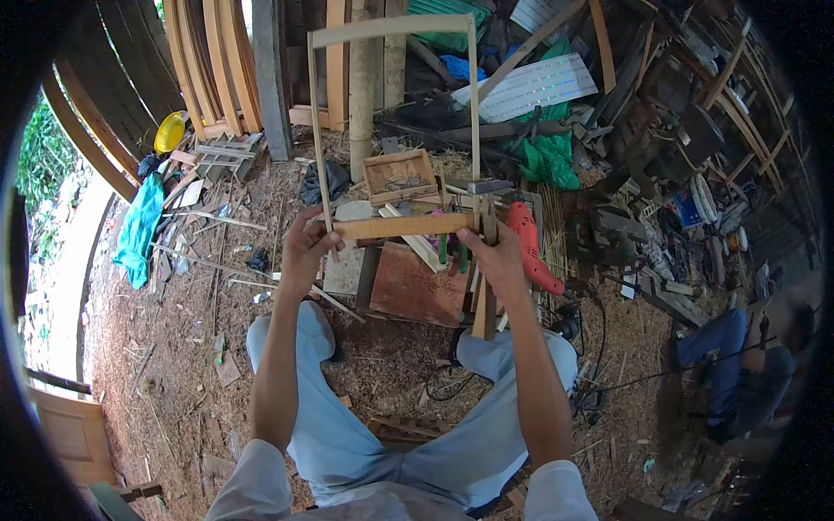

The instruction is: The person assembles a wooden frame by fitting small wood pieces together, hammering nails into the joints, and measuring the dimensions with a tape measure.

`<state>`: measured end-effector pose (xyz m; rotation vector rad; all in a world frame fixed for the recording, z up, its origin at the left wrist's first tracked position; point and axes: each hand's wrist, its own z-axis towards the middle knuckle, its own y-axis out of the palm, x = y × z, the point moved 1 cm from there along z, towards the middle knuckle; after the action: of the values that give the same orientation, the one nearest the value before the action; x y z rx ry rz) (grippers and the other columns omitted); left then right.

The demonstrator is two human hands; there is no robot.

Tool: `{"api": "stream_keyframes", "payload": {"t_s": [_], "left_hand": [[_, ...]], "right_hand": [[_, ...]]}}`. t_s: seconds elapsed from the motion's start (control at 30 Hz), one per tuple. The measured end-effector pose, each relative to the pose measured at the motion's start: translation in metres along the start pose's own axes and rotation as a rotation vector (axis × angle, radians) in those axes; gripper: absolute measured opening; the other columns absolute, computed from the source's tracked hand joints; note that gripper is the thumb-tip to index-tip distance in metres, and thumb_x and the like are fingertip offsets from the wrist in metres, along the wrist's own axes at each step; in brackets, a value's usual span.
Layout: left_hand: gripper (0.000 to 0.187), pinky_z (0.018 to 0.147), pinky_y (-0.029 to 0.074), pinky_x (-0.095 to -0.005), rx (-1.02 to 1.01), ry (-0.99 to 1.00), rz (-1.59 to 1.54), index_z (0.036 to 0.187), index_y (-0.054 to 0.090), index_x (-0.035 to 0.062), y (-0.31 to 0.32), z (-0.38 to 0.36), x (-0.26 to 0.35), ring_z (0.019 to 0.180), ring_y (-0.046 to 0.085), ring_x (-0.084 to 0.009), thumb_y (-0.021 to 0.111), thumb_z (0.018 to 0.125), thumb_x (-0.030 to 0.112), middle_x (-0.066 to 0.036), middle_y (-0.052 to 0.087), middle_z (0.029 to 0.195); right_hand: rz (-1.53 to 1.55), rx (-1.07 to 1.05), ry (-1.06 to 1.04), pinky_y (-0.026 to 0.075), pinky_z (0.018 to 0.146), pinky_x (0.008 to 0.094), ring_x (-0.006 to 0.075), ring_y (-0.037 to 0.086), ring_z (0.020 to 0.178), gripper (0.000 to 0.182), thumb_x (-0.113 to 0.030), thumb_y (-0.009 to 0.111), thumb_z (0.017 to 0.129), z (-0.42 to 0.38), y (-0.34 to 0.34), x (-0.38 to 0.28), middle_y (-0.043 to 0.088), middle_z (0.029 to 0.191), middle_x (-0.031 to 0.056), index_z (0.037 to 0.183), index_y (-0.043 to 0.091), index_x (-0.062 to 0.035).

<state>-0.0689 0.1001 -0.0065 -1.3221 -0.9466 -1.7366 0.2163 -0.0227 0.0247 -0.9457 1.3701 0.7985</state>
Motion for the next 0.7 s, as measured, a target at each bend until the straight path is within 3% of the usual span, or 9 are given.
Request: {"api": "stream_keyframes", "payload": {"t_s": [0.03,0.1,0.2,0.3,0.33,0.43,0.7], "left_hand": [[0.056,0.07,0.049,-0.0289,0.043,0.014,-0.045,0.137,0.039,0.0003,0.001,0.001,0.002,0.079,0.061,-0.0152,0.065,0.087,0.002,-0.012,0.064,0.096],[0.056,0.071,0.049,-0.0287,0.027,0.053,-0.089,0.138,0.042,0.0015,0.001,0.003,-0.001,0.084,0.062,-0.0155,0.065,0.087,0.002,-0.011,0.065,0.099],[0.067,0.075,0.049,-0.0266,-0.045,0.034,-0.093,0.146,0.03,0.0049,0.009,0.0,0.008,0.096,0.061,-0.0159,0.063,0.088,0.002,-0.009,0.062,0.11],[0.067,0.081,0.05,-0.0285,-0.039,0.034,-0.227,0.146,0.029,0.0038,0.015,-0.002,0.012,0.1,0.061,-0.0169,0.063,0.088,0.003,-0.009,0.061,0.113],[0.064,0.089,0.051,-0.0315,-0.041,0.035,-0.209,0.144,0.032,0.0017,0.013,-0.001,0.01,0.101,0.061,-0.0185,0.064,0.088,0.004,-0.009,0.061,0.113],[0.056,0.092,0.052,-0.0333,0.012,0.022,-0.209,0.138,0.041,-0.0002,0.014,-0.001,0.012,0.099,0.063,-0.0199,0.064,0.088,0.004,-0.01,0.061,0.113],[0.04,0.088,0.054,-0.0341,0.074,0.1,-0.224,0.127,0.052,-0.0033,0.017,0.002,0.002,0.099,0.064,-0.0216,0.063,0.088,0.001,-0.015,0.062,0.114]], "right_hand": [[0.026,0.019,-0.08,0.028,0.043,0.0226,0.0028,0.037,0.049,0.03,-0.025,0.077,0.079,-0.001,0.001,0.001,0.049,0.065,-0.0071,0.098,0.066,-0.0042],[0.084,0.058,-0.024,0.029,0.042,0.0225,0.0032,0.038,0.047,0.028,-0.024,0.078,0.079,-0.006,0.002,0.001,0.049,0.062,-0.0067,0.095,0.065,-0.0049],[0.163,0.079,0.038,0.029,0.04,0.0224,0.0038,0.039,0.044,0.024,-0.022,0.078,0.078,-0.006,0.0,0.003,0.048,0.058,-0.0061,0.089,0.064,-0.0066],[0.172,0.063,0.036,0.028,0.037,0.0223,0.0044,0.038,0.04,0.023,-0.021,0.079,0.077,-0.006,-0.001,0.002,0.047,0.056,-0.0056,0.085,0.062,-0.0072],[0.184,0.067,0.035,0.028,0.037,0.0221,0.0042,0.038,0.04,0.024,-0.022,0.079,0.077,-0.006,-0.001,-0.001,0.047,0.056,-0.0058,0.085,0.063,-0.0071],[0.226,0.064,0.023,0.028,0.037,0.0217,0.0038,0.038,0.04,0.024,-0.023,0.08,0.077,-0.004,-0.001,-0.001,0.046,0.055,-0.006,0.084,0.063,-0.0071],[0.253,0.111,-0.005,0.029,0.038,0.0213,0.0041,0.039,0.041,0.028,-0.025,0.081,0.076,-0.006,0.002,-0.002,0.047,0.057,-0.0058,0.087,0.064,-0.0067]]}}
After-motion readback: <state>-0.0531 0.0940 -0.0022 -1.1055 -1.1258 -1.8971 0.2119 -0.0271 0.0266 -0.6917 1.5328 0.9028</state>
